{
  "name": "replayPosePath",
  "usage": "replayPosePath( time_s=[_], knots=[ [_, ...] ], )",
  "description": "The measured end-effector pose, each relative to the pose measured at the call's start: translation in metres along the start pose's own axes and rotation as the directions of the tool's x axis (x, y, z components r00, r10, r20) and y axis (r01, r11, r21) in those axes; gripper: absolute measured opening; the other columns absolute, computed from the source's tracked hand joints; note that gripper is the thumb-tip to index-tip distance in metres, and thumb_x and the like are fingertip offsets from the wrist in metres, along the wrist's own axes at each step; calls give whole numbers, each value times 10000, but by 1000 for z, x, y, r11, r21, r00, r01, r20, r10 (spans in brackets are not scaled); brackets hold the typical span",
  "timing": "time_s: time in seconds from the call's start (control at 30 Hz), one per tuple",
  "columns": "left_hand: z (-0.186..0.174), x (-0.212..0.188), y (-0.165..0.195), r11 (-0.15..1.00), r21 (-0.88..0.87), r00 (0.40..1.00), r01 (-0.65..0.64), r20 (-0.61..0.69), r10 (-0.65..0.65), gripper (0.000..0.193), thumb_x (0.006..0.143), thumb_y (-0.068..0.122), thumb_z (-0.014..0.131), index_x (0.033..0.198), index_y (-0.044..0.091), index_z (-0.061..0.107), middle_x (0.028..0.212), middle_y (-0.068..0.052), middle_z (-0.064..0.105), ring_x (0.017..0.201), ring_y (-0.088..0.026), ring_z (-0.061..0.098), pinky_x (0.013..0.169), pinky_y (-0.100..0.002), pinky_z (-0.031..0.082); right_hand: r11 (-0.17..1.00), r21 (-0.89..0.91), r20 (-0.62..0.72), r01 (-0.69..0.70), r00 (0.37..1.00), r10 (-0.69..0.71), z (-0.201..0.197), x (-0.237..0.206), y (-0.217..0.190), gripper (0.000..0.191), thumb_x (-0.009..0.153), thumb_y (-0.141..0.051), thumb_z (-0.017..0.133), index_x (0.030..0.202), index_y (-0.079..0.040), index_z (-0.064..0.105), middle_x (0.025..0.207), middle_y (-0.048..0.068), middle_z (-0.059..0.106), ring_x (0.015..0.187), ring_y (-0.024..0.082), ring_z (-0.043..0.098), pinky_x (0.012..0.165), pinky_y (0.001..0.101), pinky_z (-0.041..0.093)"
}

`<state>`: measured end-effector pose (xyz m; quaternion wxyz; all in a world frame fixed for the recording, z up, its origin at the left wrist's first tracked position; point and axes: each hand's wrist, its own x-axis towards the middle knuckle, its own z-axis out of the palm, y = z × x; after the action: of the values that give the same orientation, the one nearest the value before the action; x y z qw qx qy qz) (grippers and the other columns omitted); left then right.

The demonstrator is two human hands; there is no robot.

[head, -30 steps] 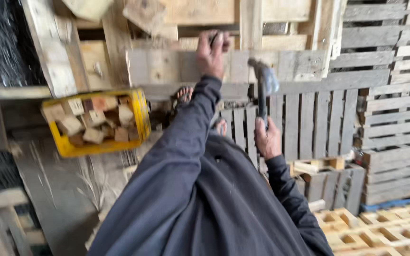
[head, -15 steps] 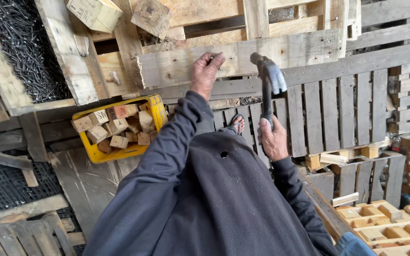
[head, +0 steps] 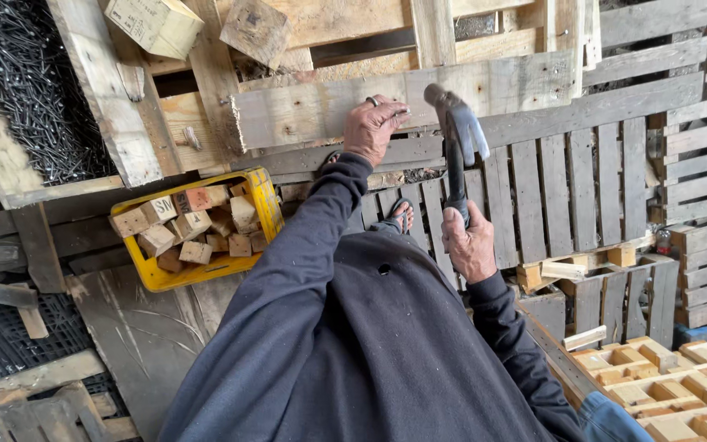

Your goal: The person assembles wooden pallets by placing small wooden blocks and planks onto a pallet frame, then hammering nails to secure them. They repeatedly pick up blocks, position them, and drive nails with a hammer.

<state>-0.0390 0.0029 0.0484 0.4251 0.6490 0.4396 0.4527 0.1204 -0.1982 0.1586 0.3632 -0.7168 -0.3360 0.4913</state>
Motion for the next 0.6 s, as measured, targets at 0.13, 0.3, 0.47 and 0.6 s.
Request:
replayPosePath(
  time_s=[0.13, 0.3, 0.47, 0.6],
  knots=[
    [-3, 3, 0, 997, 1, 997, 75, 35, -75, 159, 839, 102, 813, 997, 85, 814, 888, -46, 774, 746, -126, 710, 668, -281, 594, 980, -174, 18, -93, 995, 98, 8, 5, -9, 387, 1003, -438, 637, 958, -58, 577, 645, -27, 498, 553, 55, 457, 470, 242, 400],
    [-28, 16, -20, 993, 99, 991, 69, 111, -80, 134, 962, 209, 719, 1014, 99, 776, 847, -44, 724, 715, -139, 642, 623, -306, 592, 998, -70, -26, -5, 1000, 3, 2, -19, -31, 426, 1004, -466, 621, 943, -48, 566, 682, -8, 577, 543, 80, 531, 445, 253, 445],
    [-61, 68, -43, 666, 732, 988, -143, 68, 138, 310, 1023, 363, 606, 880, 97, 675, 739, -51, 624, 718, -183, 570, 557, -315, 538, 786, 200, 72, 585, 791, -607, 0, -7, -25, 518, 1006, -565, 624, 1045, -50, 574, 782, 24, 615, 642, 108, 566, 561, 277, 479],
    [-69, 91, -45, 558, 821, 951, -125, 259, -168, 397, 1020, 448, 516, 859, 125, 680, 656, -25, 595, 657, -169, 528, 512, -359, 523, 918, -354, 126, 180, 982, -144, 6, 30, -8, 480, 1009, -534, 620, 984, -56, 586, 689, 70, 581, 562, 125, 519, 499, 310, 441]
  ],
)
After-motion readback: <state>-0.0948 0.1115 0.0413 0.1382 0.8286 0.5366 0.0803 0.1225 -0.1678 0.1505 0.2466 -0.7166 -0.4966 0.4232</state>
